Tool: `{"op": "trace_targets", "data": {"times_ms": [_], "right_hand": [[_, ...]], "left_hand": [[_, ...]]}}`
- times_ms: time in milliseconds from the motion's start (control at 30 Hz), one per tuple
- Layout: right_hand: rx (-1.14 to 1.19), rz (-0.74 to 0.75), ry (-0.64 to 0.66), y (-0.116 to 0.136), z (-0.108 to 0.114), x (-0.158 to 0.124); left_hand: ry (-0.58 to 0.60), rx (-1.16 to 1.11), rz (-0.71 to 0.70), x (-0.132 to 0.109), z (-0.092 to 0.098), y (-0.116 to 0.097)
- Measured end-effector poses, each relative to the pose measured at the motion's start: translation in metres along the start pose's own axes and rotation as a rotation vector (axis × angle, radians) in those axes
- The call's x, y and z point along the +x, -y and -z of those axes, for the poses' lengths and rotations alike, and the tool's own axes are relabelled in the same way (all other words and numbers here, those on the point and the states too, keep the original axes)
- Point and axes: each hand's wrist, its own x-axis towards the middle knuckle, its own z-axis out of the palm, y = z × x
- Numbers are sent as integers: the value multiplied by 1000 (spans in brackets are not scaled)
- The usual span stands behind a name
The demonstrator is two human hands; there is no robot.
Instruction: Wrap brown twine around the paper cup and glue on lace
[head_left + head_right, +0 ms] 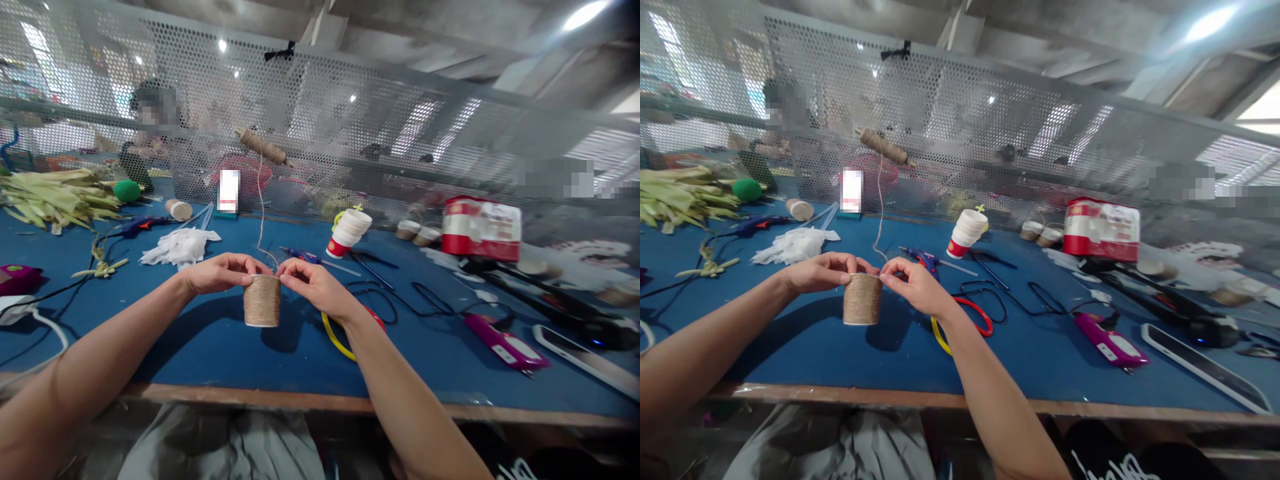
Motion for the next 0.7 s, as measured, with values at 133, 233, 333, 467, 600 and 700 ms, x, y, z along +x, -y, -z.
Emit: {"op": "trace_targets", "data": {"times_ms": [133,233,333,467,600,700], "right_hand": [[73,-10,-23,0,-1,-1],[107,-45,-30,1,-2,-2],[146,-63,-40,2,-3,-3],[208,-54,-69,3,-4,-3],[230,-42,-95,3,-5,-4],[219,-36,-116,3,-5,-4]], "left_hand": [[34,-22,-20,0,0,-1],[48,-33,-28,-1,0,-1],[54,-48,-40,-1,0,-1],[45,-51,-42,-1,0,-1],[34,-43,-39,-1,-1,-2],[24,-35,-44,-1,-1,-2]]}}
